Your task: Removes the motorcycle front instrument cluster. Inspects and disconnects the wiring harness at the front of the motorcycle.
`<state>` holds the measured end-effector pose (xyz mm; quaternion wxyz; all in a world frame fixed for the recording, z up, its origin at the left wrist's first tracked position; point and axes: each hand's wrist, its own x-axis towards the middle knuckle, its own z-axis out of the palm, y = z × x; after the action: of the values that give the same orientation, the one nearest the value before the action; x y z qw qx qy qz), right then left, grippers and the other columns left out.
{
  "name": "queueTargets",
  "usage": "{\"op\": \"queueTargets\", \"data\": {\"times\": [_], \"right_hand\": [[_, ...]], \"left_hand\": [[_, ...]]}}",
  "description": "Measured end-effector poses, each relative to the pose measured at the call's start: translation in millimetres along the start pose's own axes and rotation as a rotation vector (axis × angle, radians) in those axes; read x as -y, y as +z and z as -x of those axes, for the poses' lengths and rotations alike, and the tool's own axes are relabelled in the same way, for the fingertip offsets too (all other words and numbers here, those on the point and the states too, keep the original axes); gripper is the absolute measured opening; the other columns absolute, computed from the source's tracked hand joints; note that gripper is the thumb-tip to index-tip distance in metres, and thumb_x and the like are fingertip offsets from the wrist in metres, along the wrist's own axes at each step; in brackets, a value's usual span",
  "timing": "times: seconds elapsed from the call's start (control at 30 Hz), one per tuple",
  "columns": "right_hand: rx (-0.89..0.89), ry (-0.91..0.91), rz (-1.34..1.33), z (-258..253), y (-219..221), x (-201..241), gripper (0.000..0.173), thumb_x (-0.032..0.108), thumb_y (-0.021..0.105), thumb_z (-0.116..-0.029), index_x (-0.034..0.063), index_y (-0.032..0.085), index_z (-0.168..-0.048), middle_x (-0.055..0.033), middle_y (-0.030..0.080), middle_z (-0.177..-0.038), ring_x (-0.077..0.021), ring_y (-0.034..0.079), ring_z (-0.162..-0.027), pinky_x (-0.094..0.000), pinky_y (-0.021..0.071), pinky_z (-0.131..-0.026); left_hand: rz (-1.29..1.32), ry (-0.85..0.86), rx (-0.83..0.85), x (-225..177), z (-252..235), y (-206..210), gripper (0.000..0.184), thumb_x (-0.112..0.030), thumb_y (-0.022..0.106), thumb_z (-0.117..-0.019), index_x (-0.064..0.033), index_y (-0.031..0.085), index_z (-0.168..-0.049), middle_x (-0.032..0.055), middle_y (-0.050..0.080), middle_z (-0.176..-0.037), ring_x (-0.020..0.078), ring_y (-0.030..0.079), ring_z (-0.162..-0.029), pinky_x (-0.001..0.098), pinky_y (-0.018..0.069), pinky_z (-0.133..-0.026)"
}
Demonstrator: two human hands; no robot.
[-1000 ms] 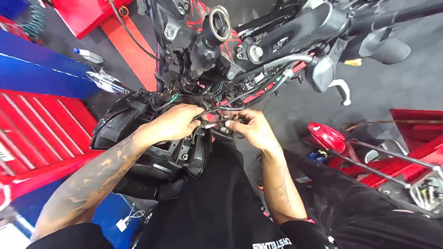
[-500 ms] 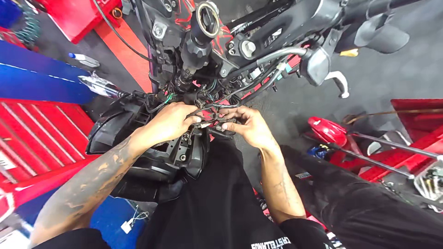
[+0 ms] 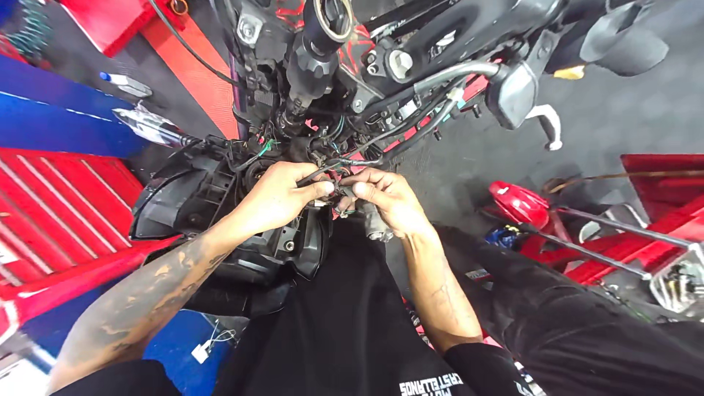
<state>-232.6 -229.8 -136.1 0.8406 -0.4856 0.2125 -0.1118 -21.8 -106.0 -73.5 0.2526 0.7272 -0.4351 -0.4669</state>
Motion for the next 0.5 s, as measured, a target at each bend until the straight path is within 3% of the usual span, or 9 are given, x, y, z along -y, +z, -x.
{"op": "queueTargets", "data": {"times": [0.13, 0.27, 0.37, 0.5], "right_hand": [[0.026, 0.028, -0.011, -0.7, 0.7, -2.3, 0.019, 0.010, 0.055, -0.1042, -0.0017, 0.069, -0.110, -0.0126, 0.076, -0.093, -0.0175, 0.074, -0.082, -0.0337, 0.0625, -0.078], [0.021, 0.043, -0.039, -1.5, 0.7, -5.5, 0.016, 0.009, 0.054, -0.1043, -0.0004, 0.066, -0.109, -0.0137, 0.075, -0.094, -0.0187, 0.074, -0.082, -0.0337, 0.0625, -0.076], [0.024, -0.001, -0.048, 0.9, -2.2, -8.7, 0.014, 0.006, 0.058, -0.1021, -0.0001, 0.066, -0.112, -0.0132, 0.075, -0.094, -0.0198, 0.074, -0.083, -0.0361, 0.0631, -0.079], [0.025, -0.078, 0.003, 4.6, -5.8, -6.2, 0.018, -0.002, 0.066, -0.0943, -0.0015, 0.069, -0.112, -0.0106, 0.074, -0.099, -0.0176, 0.072, -0.088, -0.0356, 0.0623, -0.082]], "left_hand": [[0.067, -0.077, -0.007, -2.8, -1.2, 3.5, 0.036, -0.035, 0.051, -0.1083, -0.0147, 0.069, -0.084, -0.0041, 0.063, -0.071, 0.0050, 0.058, -0.064, 0.0256, 0.0464, -0.058], [0.049, -0.088, -0.009, -1.3, -2.2, 5.2, 0.035, -0.038, 0.053, -0.1076, -0.0146, 0.071, -0.089, -0.0043, 0.071, -0.077, 0.0047, 0.069, -0.071, 0.0268, 0.0588, -0.066], [-0.031, -0.081, -0.022, -2.9, -2.3, 7.3, 0.035, -0.038, 0.054, -0.1072, -0.0136, 0.066, -0.085, -0.0031, 0.067, -0.072, 0.0049, 0.066, -0.066, 0.0261, 0.0545, -0.061], [-0.080, -0.043, -0.024, -1.7, 0.0, 2.6, 0.029, -0.035, 0.058, -0.1057, -0.0158, 0.070, -0.087, -0.0052, 0.065, -0.070, 0.0039, 0.060, -0.061, 0.0257, 0.0481, -0.056]]}}
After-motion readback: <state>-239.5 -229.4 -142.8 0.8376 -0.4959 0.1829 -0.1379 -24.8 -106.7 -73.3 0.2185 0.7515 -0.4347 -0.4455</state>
